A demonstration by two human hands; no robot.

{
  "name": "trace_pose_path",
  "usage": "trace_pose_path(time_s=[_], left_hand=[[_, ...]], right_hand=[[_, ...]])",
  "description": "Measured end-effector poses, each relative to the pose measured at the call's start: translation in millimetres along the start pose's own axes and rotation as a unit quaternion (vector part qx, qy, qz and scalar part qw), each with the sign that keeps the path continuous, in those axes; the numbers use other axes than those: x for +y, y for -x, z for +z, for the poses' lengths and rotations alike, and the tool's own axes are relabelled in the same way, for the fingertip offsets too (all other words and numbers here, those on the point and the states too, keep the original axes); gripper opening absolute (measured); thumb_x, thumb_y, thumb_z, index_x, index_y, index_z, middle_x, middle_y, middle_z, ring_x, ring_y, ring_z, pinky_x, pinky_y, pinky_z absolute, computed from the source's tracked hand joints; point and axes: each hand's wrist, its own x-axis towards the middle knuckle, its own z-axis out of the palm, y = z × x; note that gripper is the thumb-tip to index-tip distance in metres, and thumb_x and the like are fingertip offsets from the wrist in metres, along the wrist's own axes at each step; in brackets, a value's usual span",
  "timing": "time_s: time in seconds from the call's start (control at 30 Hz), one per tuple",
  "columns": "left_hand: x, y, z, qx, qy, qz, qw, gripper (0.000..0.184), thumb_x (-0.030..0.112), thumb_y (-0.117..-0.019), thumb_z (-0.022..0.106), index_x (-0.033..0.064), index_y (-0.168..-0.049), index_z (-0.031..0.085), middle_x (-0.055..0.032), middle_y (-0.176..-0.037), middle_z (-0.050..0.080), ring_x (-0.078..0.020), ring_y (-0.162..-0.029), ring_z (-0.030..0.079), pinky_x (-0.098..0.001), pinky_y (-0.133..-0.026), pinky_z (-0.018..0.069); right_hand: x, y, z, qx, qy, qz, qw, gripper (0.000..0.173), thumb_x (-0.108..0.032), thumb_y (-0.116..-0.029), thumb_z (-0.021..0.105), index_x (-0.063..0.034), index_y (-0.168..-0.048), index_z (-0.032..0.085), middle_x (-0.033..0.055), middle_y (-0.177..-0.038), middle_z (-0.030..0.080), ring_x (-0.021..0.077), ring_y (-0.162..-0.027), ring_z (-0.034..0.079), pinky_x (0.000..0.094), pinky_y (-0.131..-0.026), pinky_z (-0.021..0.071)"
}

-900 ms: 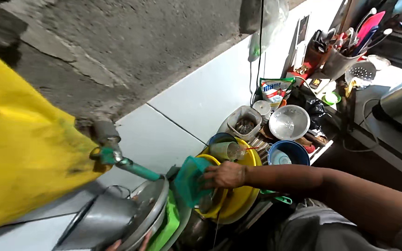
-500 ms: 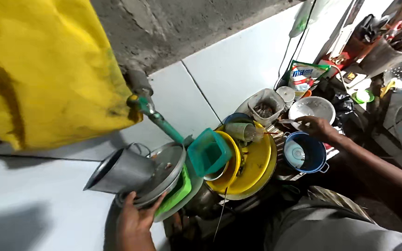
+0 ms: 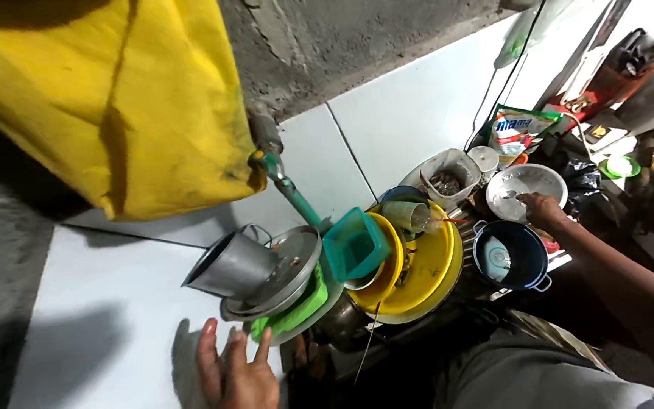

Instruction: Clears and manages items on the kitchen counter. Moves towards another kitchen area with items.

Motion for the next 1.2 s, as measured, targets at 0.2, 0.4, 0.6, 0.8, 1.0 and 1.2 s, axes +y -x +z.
trace_pose_path(time_s=[0.2, 0.4, 0.6, 0.8, 1.0, 1.2], left_hand=[[-23, 71, 28, -0.059, -0.019, 0.081, 0.995, 0.049, 0.01, -0.102, 0.052, -0.0015, -0.147, 0.036, -0.0022, -0.147, 0.046, -0.0048, -0.121, 0.057, -0.0297, -0.093, 0.056], [-77, 128, 73, -0.192, -0.136, 0.113, 0.965, 0.04, 0.006, -0.0962, 0.053, -0.0176, -0.129, 0.051, -0.023, -0.133, 0.058, -0.0112, -0.113, 0.063, -0.0276, -0.091, 0.0562], [-81, 155, 134, -0.255, -0.11, 0.074, 0.958, 0.036, 0.003, -0.0935, 0.054, -0.0133, -0.125, 0.058, -0.0216, -0.13, 0.061, -0.0104, -0.107, 0.066, -0.0243, -0.087, 0.057], [-74, 156, 141, -0.24, -0.112, 0.054, 0.963, 0.034, 0.004, -0.094, 0.054, -0.0104, -0.124, 0.061, -0.0186, -0.127, 0.065, -0.0149, -0.106, 0.069, -0.0295, -0.092, 0.0577], [-76, 161, 159, -0.22, -0.133, 0.006, 0.966, 0.032, 0.007, -0.0963, 0.055, -0.0068, -0.124, 0.063, -0.0167, -0.124, 0.067, -0.0143, -0.102, 0.07, -0.0297, -0.09, 0.0581], [-78, 168, 195, -0.257, -0.143, 0.047, 0.955, 0.038, 0.008, -0.0958, 0.056, -0.0077, -0.13, 0.06, -0.0212, -0.13, 0.064, -0.0183, -0.103, 0.07, -0.0312, -0.087, 0.0587]], right_hand=[[10, -11, 12, 0.021, -0.014, -0.041, 0.999, 0.051, 0.01, -0.0847, 0.066, -0.0065, -0.133, 0.066, 0.0284, -0.134, 0.061, 0.051, -0.12, 0.06, 0.0695, -0.097, 0.0485], [-59, 22, -5, 0.077, -0.159, -0.211, 0.961, 0.029, -0.015, -0.0982, 0.067, -0.005, -0.126, 0.07, 0.0208, -0.129, 0.066, 0.0392, -0.122, 0.061, 0.0569, -0.105, 0.0487], [-170, 22, 30, -0.073, 0.0, -0.371, 0.926, 0.051, -0.028, -0.0958, 0.072, -0.012, -0.142, 0.058, 0.0169, -0.149, 0.053, 0.0404, -0.14, 0.046, 0.0593, -0.113, 0.0383], [-185, 8, 24, -0.102, 0.037, -0.348, 0.931, 0.032, -0.006, -0.1062, 0.045, -0.0048, -0.13, 0.066, 0.0195, -0.13, 0.065, 0.0404, -0.121, 0.062, 0.0575, -0.102, 0.0485], [-179, 10, -44, -0.151, -0.002, -0.313, 0.938, 0.028, -0.016, -0.102, 0.058, -0.0113, -0.128, 0.068, 0.0194, -0.117, 0.07, 0.0424, -0.104, 0.069, 0.0649, -0.088, 0.0536], [-173, 0, -99, -0.179, -0.05, -0.413, 0.892, 0.024, -0.014, -0.1045, 0.056, -0.004, -0.122, 0.069, 0.0184, -0.105, 0.072, 0.0347, -0.095, 0.071, 0.0568, -0.089, 0.0545]])
